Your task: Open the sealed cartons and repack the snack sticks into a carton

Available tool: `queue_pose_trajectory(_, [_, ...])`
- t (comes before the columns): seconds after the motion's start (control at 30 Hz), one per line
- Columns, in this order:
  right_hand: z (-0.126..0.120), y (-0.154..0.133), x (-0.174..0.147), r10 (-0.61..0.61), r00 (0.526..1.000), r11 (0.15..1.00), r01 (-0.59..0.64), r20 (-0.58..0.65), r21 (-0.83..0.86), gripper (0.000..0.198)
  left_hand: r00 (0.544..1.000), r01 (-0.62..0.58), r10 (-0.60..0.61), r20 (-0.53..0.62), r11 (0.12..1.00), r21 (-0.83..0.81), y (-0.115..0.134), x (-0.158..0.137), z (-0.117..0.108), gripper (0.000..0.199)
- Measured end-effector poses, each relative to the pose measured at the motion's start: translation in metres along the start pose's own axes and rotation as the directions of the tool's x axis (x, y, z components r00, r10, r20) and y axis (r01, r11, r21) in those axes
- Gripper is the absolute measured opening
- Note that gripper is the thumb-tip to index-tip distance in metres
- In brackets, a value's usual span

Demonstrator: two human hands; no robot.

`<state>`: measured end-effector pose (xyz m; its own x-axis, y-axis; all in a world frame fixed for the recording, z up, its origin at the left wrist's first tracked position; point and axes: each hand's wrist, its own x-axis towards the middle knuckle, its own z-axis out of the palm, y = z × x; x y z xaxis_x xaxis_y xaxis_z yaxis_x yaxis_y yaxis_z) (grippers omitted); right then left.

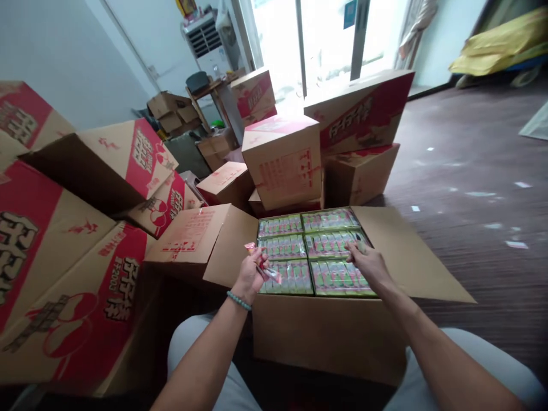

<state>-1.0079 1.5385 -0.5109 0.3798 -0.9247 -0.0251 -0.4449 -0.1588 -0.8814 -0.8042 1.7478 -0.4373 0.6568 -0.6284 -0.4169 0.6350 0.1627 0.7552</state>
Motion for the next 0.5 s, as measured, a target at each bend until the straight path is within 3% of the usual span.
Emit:
queue_pose_trajectory(0.07, [-0.004, -0.009, -0.003, -0.002, 0.999, 0.998, 0.005, 0.038, -0.059, 0.053, 0.998, -0.053, 0.052, 0.019, 0.995, 0.084, 0.002, 0.007, 0.006, 0.020])
queue_pose_trajectory(0.13, [-0.010, -0.015, -0.003, 0.036, 0.998, 0.995, -0.031, 0.059, -0.098, 0.050, 0.976, -0.216, 0.211, 0.047, 0.942, 0.258, 0.019, 0.015, 0.007, 0.025])
queue_pose_trajectory(0.2, [-0.014, -0.016, 0.001, 0.075, 0.995, 0.991, -0.067, 0.069, -0.113, 0.048, 0.915, -0.350, 0.403, 0.015, 0.774, 0.527, 0.052, 0.025, 0.005, 0.032])
queue_pose_trajectory(0.23, [-0.015, -0.015, 0.004, 0.088, 0.994, 0.989, -0.079, 0.067, -0.121, 0.046, 0.874, -0.352, 0.484, -0.024, 0.669, 0.655, 0.072, 0.031, 0.002, 0.035])
queue_pose_trajectory(0.3, [-0.016, -0.012, 0.010, 0.090, 0.994, 0.988, -0.082, 0.057, -0.133, 0.042, 0.795, -0.249, 0.595, -0.118, 0.498, 0.830, 0.115, 0.041, -0.007, 0.037])
queue_pose_trajectory(0.37, [-0.017, -0.010, 0.012, 0.064, 0.998, 0.990, -0.059, 0.030, -0.127, 0.040, 0.733, -0.128, 0.653, -0.190, 0.407, 0.904, 0.154, 0.051, -0.018, 0.035])
queue_pose_trajectory(0.5, [-0.022, -0.008, 0.008, -0.006, 1.000, 0.993, 0.002, -0.028, -0.116, 0.042, 0.664, 0.117, 0.698, -0.267, 0.256, 0.960, 0.193, 0.075, -0.050, 0.042])
